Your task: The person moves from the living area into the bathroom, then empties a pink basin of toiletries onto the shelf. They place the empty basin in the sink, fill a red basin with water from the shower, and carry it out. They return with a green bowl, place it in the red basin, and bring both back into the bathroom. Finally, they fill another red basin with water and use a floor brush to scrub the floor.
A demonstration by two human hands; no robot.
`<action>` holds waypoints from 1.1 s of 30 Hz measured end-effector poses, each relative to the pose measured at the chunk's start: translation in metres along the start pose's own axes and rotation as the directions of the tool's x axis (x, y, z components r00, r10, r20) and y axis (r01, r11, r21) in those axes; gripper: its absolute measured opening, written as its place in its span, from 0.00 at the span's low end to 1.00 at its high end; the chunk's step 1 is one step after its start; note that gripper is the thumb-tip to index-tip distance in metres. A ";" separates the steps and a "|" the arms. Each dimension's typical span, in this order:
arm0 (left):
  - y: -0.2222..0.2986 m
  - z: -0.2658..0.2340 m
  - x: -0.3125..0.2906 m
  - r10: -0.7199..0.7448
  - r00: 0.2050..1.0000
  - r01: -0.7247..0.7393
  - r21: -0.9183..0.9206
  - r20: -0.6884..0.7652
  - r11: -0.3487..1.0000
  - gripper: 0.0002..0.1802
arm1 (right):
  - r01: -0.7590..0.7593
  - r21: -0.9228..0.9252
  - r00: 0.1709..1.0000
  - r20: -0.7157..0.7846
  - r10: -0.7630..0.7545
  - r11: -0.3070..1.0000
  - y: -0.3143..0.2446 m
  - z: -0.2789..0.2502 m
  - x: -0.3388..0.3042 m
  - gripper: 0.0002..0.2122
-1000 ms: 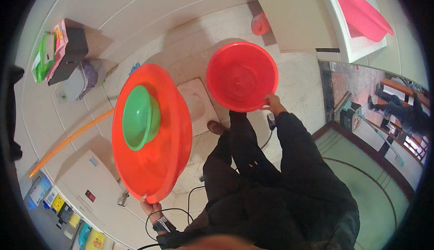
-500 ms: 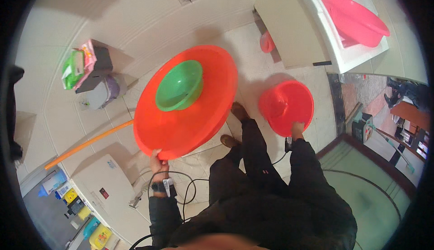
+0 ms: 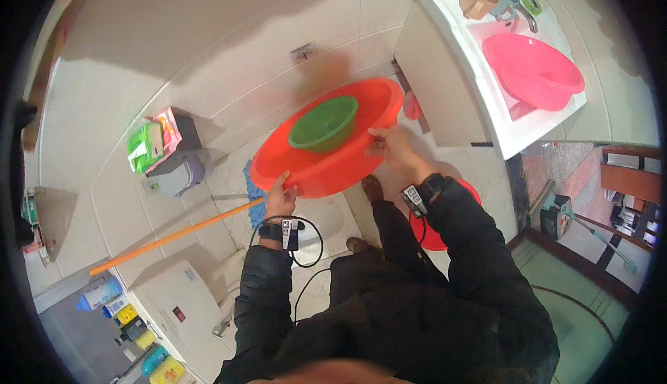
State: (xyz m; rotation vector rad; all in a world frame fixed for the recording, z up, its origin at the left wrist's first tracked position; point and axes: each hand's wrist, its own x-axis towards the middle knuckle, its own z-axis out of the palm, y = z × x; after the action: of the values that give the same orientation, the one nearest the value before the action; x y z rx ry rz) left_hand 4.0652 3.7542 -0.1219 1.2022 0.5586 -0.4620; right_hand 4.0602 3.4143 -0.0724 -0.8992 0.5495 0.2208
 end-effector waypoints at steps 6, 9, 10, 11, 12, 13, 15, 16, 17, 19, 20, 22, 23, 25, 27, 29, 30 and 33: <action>0.046 0.026 0.107 0.169 0.972 -0.193 0.147 0.163 0.970 0.17 | 0.127 0.093 0.992 -0.032 -0.125 0.988 -0.047 0.014 0.113 0.05; 0.055 0.049 0.162 -0.148 0.986 0.166 -0.455 0.075 0.875 0.09 | 0.182 0.086 0.982 -0.075 -0.176 0.980 -0.067 0.018 0.153 0.05; 0.056 0.055 0.172 -0.109 0.989 0.145 -0.463 0.105 0.875 0.09 | 0.196 0.084 0.976 -0.111 -0.186 0.977 -0.071 0.019 0.162 0.05; 0.058 0.063 0.180 -0.069 0.989 0.125 -0.473 0.134 0.872 0.09 | 0.194 0.100 0.977 -0.106 -0.183 0.976 -0.076 0.018 0.170 0.05; 0.062 0.071 0.186 -0.074 0.988 0.133 -0.514 0.133 0.847 0.08 | 0.189 0.112 0.978 -0.114 -0.177 0.976 -0.081 0.018 0.180 0.05; 0.067 0.077 0.188 0.087 0.982 -0.016 -0.390 0.167 0.921 0.09 | 0.182 0.123 0.976 -0.142 -0.164 0.976 -0.082 0.017 0.187 0.05; 0.080 0.092 0.189 0.237 0.957 -0.198 -0.221 0.166 0.955 0.10 | 0.175 0.184 0.982 -0.110 -0.156 0.967 -0.085 0.013 0.202 0.04; 0.088 0.100 0.189 0.237 0.956 -0.177 -0.305 0.171 0.936 0.10 | 0.158 0.210 0.983 -0.131 -0.132 0.965 -0.085 0.011 0.209 0.04; 0.096 0.108 0.189 0.164 0.976 -0.090 -0.421 0.144 0.903 0.10 | 0.172 0.234 0.985 -0.071 -0.159 0.957 -0.085 0.008 0.216 0.04; 0.109 0.121 0.190 0.092 0.986 0.000 -0.551 0.140 0.835 0.11 | 0.177 0.279 0.984 -0.057 -0.167 0.944 -0.086 0.002 0.229 0.04; 0.113 0.127 0.191 0.098 0.983 0.007 -0.571 0.153 0.821 0.11 | 0.176 0.293 0.983 -0.006 -0.182 0.940 -0.086 -0.001 0.234 0.05; 0.119 0.134 0.193 0.097 0.980 0.030 -0.607 0.176 0.794 0.10 | 0.170 0.309 0.985 -0.037 -0.167 0.936 -0.085 -0.003 0.244 0.07; 0.120 0.137 0.194 0.089 0.979 0.048 -0.623 0.186 0.781 0.10 | 0.154 0.323 0.987 -0.003 -0.161 0.934 -0.086 -0.003 0.248 0.08; 0.121 0.140 0.197 0.081 0.976 0.076 -0.668 0.201 0.740 0.13 | 0.109 0.331 0.994 -0.062 -0.094 0.937 -0.087 0.000 0.255 0.10; 0.121 0.143 0.200 0.061 0.978 0.104 -0.723 0.199 0.683 0.21 | 0.127 0.279 0.990 -0.088 -0.106 0.952 -0.087 0.007 0.256 0.07; 0.120 0.148 0.203 0.097 0.970 0.113 -0.760 0.225 0.640 0.19 | 0.129 0.221 0.992 -0.038 -0.124 0.967 -0.087 0.018 0.252 0.07; 0.119 0.151 0.205 0.078 0.973 0.126 -0.779 0.219 0.614 0.18 | 0.128 0.191 0.989 0.049 -0.140 0.973 -0.086 0.024 0.248 0.08; 0.118 0.162 0.209 0.067 0.985 0.094 -0.814 0.160 0.573 0.17 | 0.148 -0.141 0.975 0.189 -0.120 0.979 -0.087 0.050 0.232 0.10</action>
State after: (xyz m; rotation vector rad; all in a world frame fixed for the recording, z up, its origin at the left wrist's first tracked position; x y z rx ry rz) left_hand 4.3253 3.6270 -0.1246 0.2334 0.5345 -0.2493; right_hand 4.3079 3.3905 -0.1137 -1.0513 0.3053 0.2209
